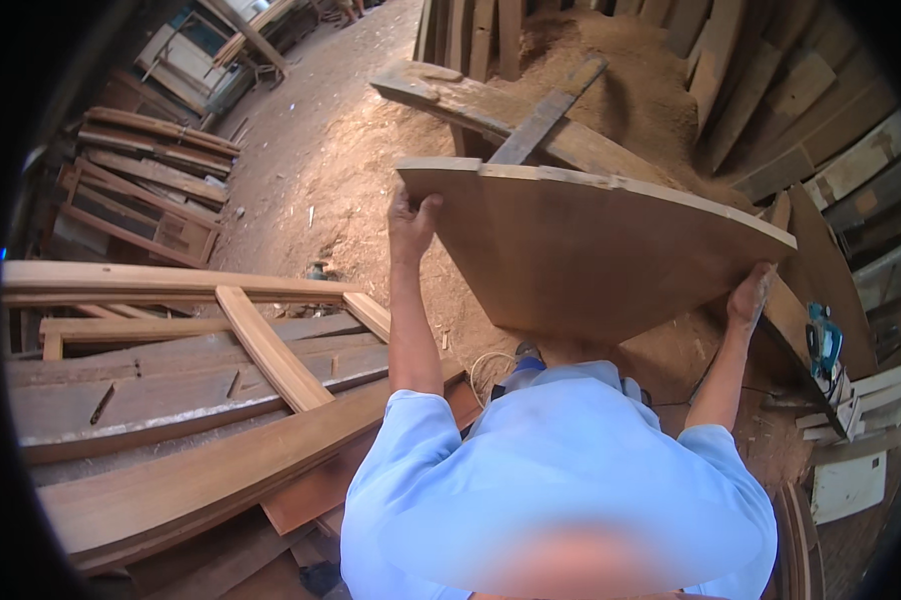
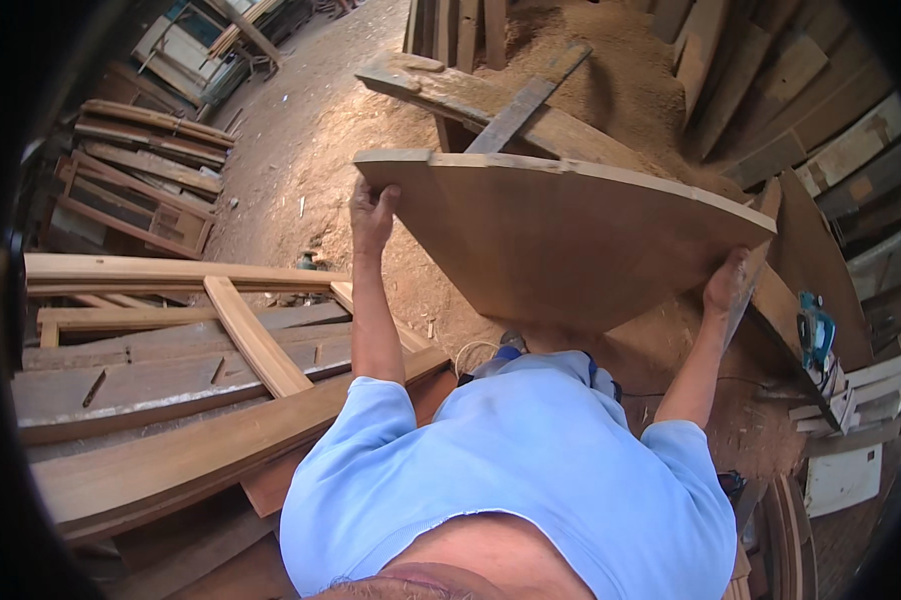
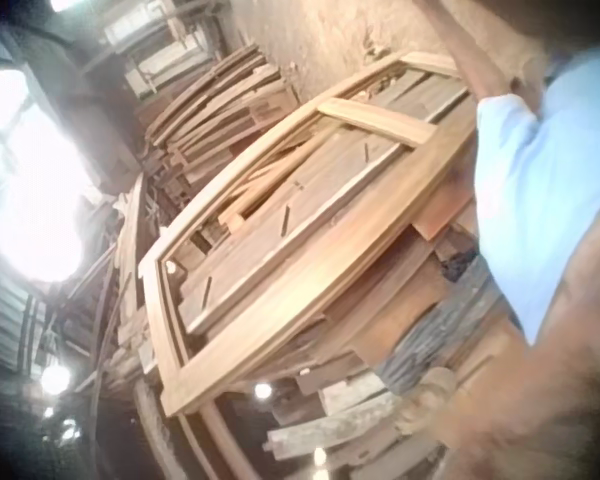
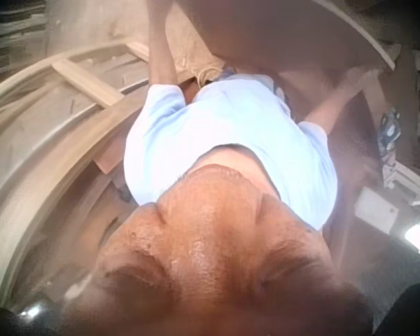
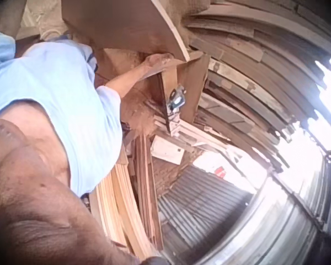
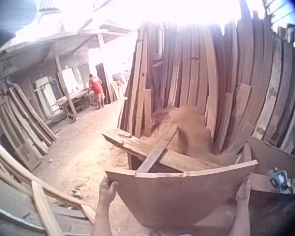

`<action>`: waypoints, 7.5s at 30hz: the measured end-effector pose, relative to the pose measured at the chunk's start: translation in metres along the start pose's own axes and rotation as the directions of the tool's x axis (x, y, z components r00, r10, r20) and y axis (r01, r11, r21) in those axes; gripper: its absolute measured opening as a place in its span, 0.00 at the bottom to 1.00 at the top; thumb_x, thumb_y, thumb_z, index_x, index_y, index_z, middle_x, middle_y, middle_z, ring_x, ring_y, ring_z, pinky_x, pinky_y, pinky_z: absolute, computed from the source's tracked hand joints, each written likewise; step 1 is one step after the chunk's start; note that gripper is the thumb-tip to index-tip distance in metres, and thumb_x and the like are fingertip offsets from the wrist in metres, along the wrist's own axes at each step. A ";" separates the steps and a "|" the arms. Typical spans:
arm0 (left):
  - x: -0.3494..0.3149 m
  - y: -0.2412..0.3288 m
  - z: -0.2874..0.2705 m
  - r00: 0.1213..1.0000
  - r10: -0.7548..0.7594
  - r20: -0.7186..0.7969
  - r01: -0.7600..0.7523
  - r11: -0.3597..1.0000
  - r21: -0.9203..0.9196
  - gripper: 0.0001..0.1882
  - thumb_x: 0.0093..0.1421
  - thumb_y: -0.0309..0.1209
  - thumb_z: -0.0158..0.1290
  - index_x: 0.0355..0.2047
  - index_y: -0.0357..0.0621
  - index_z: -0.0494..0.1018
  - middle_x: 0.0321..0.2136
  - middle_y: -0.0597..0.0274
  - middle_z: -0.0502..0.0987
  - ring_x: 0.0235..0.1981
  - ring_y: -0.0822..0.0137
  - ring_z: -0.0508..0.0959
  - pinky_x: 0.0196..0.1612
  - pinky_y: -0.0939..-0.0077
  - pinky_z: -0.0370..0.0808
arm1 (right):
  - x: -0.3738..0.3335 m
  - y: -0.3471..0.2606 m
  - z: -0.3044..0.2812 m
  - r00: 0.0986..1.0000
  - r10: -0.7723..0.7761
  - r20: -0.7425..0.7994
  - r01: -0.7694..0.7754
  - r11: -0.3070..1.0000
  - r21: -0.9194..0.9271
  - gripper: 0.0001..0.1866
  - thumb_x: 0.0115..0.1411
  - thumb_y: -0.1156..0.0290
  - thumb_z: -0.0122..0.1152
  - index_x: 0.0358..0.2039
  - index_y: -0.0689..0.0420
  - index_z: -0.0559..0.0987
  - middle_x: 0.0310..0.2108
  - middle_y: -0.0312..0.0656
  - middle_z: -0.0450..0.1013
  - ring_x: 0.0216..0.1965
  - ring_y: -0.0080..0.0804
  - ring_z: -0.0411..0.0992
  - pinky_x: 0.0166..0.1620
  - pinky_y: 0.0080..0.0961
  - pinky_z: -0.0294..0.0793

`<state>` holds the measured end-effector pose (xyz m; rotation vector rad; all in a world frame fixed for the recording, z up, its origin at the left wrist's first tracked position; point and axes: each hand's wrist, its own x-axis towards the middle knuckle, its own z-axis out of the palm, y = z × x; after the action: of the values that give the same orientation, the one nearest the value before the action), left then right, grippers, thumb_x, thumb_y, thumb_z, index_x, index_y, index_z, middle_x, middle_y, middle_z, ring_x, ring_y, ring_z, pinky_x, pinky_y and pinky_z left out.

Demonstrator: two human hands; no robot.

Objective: The person moves a large curved wooden board and several smaller wooden strips, leans them against stacks of wood, and uses a tape measure on a wooden board.

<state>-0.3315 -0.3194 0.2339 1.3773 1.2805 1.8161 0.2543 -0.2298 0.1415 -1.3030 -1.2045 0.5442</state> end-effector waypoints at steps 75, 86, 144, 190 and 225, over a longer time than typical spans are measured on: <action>-0.224 -0.102 -0.021 0.551 -0.676 -0.490 0.830 0.505 0.237 0.24 0.46 0.41 0.66 0.35 0.37 0.72 0.32 0.50 0.78 0.36 0.60 0.79 0.42 0.69 0.75 | -0.068 0.073 -0.116 0.343 0.879 0.331 -0.901 0.209 0.379 0.29 0.59 0.44 0.54 0.48 0.56 0.71 0.45 0.40 0.74 0.44 0.39 0.71 0.53 0.43 0.71; -0.235 -0.121 -0.005 0.525 -0.740 -0.421 0.831 0.552 0.067 0.23 0.52 0.43 0.63 0.33 0.38 0.67 0.29 0.50 0.75 0.33 0.55 0.77 0.36 0.64 0.73 | -0.037 0.063 -0.119 0.173 0.967 0.189 -0.962 0.124 0.245 0.33 0.60 0.42 0.50 0.57 0.53 0.67 0.53 0.42 0.69 0.49 0.42 0.69 0.56 0.45 0.67; 0.037 0.022 -0.232 0.625 0.164 -0.763 0.031 0.972 0.234 0.28 0.69 0.49 0.27 0.35 0.39 0.68 0.30 0.58 0.72 0.33 0.65 0.72 0.40 0.70 0.69 | -0.176 -0.014 0.223 -0.451 0.712 0.538 -0.793 -0.043 -0.608 0.16 0.62 0.58 0.52 0.21 0.52 0.75 0.15 0.32 0.69 0.17 0.21 0.67 0.20 0.21 0.63; -0.147 0.096 -0.136 0.173 0.576 -0.799 0.717 0.482 0.503 0.14 0.50 0.23 0.63 0.37 0.29 0.75 0.35 0.54 0.80 0.34 0.67 0.78 0.40 0.71 0.74 | -0.099 -0.006 0.527 -0.395 0.426 0.814 -0.137 0.849 -0.510 0.15 0.62 0.59 0.48 0.31 0.59 0.75 0.22 0.35 0.68 0.17 0.19 0.61 0.19 0.21 0.60; -0.213 0.113 -0.094 -0.096 0.494 -0.864 0.551 0.749 0.367 0.29 0.53 0.32 0.63 0.51 0.32 0.66 0.47 0.55 0.72 0.47 0.64 0.72 0.50 0.70 0.69 | -0.380 -0.332 0.844 -0.369 -0.461 0.807 -0.262 0.885 0.386 0.37 0.64 0.45 0.45 0.62 0.62 0.59 0.59 0.54 0.61 0.54 0.47 0.65 0.55 0.38 0.64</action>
<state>-0.3300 -0.5779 0.2394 -0.5211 2.9734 2.4475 -0.7277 -0.2809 0.1651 0.2606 -2.3555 1.9722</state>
